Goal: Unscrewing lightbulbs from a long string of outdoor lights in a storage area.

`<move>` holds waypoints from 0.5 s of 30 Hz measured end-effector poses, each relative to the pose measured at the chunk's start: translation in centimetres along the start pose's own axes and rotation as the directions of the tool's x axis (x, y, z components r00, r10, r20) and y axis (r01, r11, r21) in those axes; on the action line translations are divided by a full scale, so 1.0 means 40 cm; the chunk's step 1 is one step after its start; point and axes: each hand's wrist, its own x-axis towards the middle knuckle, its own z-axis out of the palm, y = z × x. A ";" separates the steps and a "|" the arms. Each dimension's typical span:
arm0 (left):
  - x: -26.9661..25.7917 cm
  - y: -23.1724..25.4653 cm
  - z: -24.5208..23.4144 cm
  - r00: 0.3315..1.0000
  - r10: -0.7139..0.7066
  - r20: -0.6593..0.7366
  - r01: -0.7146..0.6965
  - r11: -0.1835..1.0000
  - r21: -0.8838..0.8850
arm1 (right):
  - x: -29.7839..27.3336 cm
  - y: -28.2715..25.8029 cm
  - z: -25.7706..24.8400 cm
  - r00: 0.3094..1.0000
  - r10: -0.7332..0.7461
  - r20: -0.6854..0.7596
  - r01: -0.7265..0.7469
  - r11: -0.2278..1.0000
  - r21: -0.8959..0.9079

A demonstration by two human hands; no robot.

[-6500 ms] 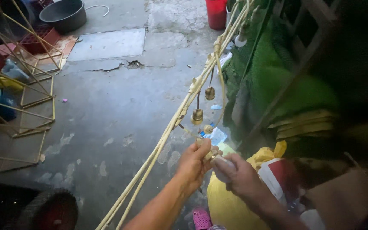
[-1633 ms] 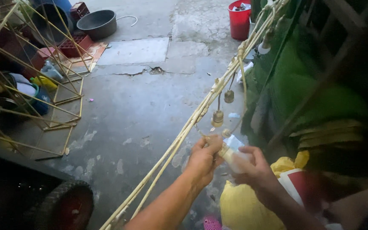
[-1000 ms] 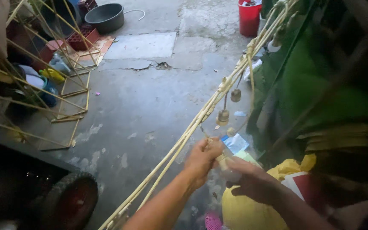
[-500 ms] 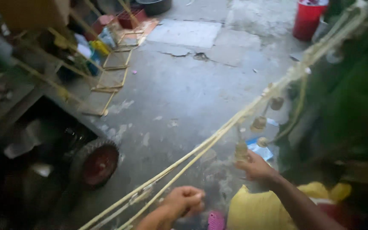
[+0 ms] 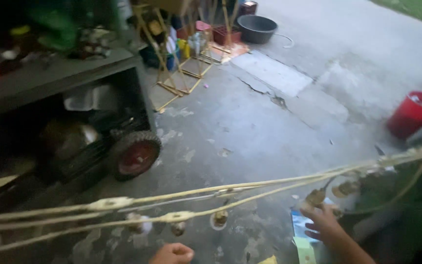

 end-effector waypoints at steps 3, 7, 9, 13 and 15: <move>-0.048 -0.098 -0.086 0.996 -0.032 -0.082 0.015 0.980 -0.197 | -0.032 -0.034 0.027 0.944 0.263 -0.200 -0.202 0.939 0.279; -0.167 -0.176 -0.142 0.968 -0.033 -0.248 -0.062 0.928 -0.367 | -0.011 0.034 0.090 0.907 0.340 -0.249 -0.273 0.925 0.266; -0.230 -0.166 -0.149 0.957 -0.052 -0.285 -0.074 0.907 -0.414 | -0.028 0.060 0.175 0.942 0.312 -0.121 -0.285 0.938 0.199; -0.352 -0.143 -0.148 0.925 -0.209 -0.318 0.018 0.858 -0.513 | 0.233 0.402 0.322 0.679 -0.321 0.660 0.671 0.635 -0.382; -0.397 -0.158 -0.146 0.922 -0.090 -0.377 -0.107 0.877 -0.469 | 0.108 0.353 0.508 0.831 -0.232 0.505 0.431 0.843 -0.322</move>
